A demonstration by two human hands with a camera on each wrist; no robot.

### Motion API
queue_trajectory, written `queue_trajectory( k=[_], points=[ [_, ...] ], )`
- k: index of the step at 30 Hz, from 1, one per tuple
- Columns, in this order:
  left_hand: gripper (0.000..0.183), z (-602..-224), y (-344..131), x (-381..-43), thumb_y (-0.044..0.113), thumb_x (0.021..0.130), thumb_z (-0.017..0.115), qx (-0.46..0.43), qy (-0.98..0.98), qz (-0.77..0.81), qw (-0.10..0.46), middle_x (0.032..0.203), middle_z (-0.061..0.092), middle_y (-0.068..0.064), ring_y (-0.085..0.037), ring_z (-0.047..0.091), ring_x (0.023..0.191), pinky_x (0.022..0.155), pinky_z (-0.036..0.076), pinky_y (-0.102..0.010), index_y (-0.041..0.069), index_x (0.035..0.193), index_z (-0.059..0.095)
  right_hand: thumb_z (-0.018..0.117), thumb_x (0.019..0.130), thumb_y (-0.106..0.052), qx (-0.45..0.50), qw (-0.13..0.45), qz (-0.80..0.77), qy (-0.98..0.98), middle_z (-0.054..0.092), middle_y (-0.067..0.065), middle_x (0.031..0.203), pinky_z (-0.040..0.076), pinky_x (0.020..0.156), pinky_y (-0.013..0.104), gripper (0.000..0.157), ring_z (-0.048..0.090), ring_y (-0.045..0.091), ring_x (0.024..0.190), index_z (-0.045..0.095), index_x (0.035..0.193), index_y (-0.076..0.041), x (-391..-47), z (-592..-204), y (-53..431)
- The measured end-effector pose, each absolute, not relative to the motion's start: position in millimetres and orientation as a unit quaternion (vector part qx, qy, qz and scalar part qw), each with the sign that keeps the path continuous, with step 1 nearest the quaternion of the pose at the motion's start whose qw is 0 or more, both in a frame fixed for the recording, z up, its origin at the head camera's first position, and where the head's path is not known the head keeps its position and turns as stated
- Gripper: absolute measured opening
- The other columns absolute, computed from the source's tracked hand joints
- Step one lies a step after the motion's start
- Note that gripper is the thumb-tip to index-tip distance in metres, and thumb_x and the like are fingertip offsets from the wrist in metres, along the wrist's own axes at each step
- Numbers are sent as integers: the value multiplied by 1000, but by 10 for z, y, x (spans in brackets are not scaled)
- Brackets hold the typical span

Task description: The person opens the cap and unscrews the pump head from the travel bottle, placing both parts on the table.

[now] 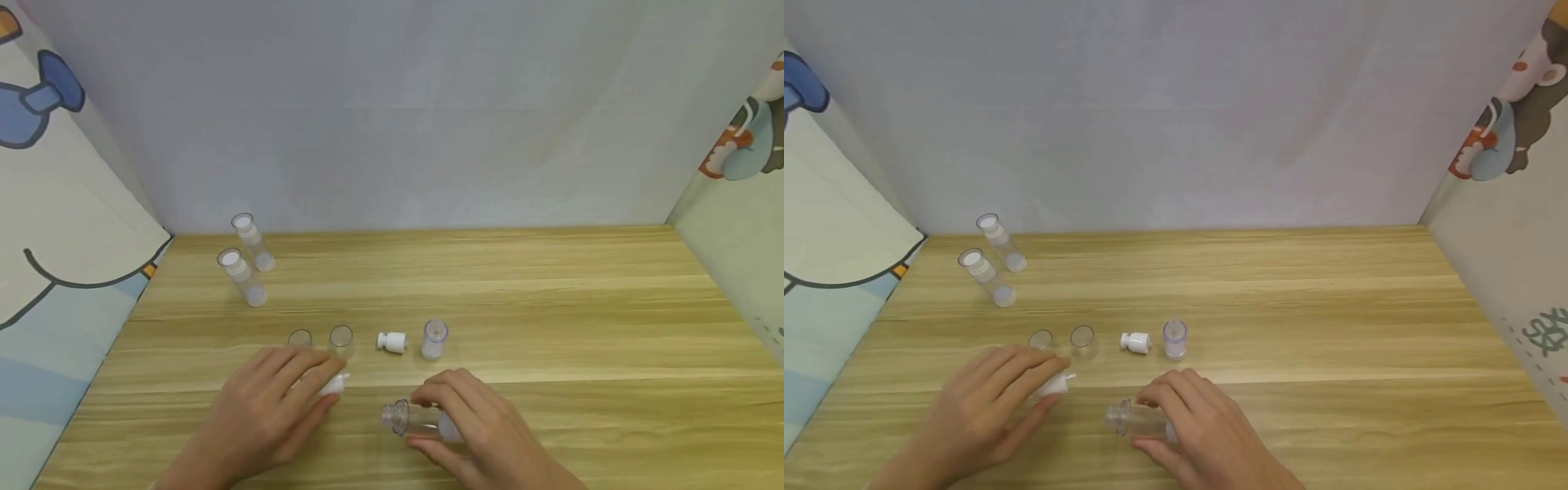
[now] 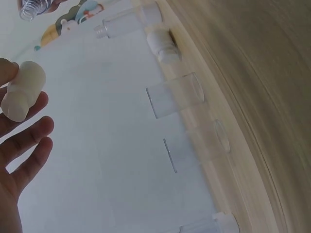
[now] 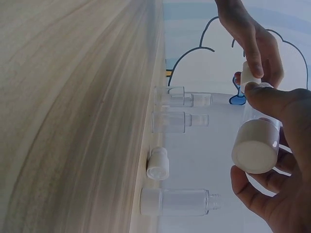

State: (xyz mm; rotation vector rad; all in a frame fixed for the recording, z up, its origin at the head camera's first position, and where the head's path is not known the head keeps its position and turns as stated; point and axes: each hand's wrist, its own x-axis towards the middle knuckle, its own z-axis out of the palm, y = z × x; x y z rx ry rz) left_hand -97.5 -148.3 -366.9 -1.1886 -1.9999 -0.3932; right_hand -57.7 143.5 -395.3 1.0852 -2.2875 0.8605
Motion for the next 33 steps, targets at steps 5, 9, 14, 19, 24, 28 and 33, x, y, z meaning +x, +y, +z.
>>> queue_trajectory(
  k=[5,9,14,19,24,28,33],
  points=[
    [39,-3690,-1587,-990,30,111,49,-419,-810,-146,383,103,76,-9,-25,69,88,72,58,-40,2,116,75,75,98,-34,400,237,313,-828,66,-6,111,54,87,19,31,63,6,99,68,115,-10,-584,-3953,1428],
    [42,-3701,-1679,-1009,34,111,48,-385,-829,-141,380,102,75,-9,-26,69,87,71,57,-43,3,114,76,75,98,-34,403,238,313,-826,66,-6,111,55,86,19,30,63,6,98,68,114,-9,-587,-3952,1425],
    [42,-3727,-1788,-1043,35,111,48,-360,-840,-139,382,101,75,-10,-29,69,86,70,57,-45,2,113,75,75,98,-34,402,238,310,-828,66,-5,111,55,87,19,31,64,7,99,68,115,-9,-589,-3952,1427],
    [46,-3773,-1907,-1076,38,110,47,-330,-861,-134,364,100,75,-12,-32,69,88,73,58,-48,1,112,75,73,99,-35,401,239,308,-829,67,-5,112,55,88,19,32,65,8,100,67,116,-9,-593,-3957,1429],
    [51,-3865,-2031,-1134,44,111,45,-283,-896,-127,319,101,75,-12,-34,68,95,80,58,-50,2,111,74,73,99,-35,400,239,309,-829,67,-5,112,56,88,19,32,65,8,100,67,117,-9,-594,-3955,1428],
    [35,-3944,-2078,-1182,37,102,63,-240,-921,-143,272,103,75,-12,-35,68,99,84,58,-51,4,111,72,73,99,-35,401,240,309,-828,67,-5,112,56,88,18,31,65,8,100,67,116,-9,-594,-3953,1425],
    [26,-4033,-2088,-1239,19,87,81,-209,-941,-145,224,104,76,-10,-35,68,100,84,57,-53,8,109,72,73,99,-35,400,237,308,-830,67,-5,112,56,88,18,31,65,7,100,67,115,-9,-592,-3955,1423]
  ],
)
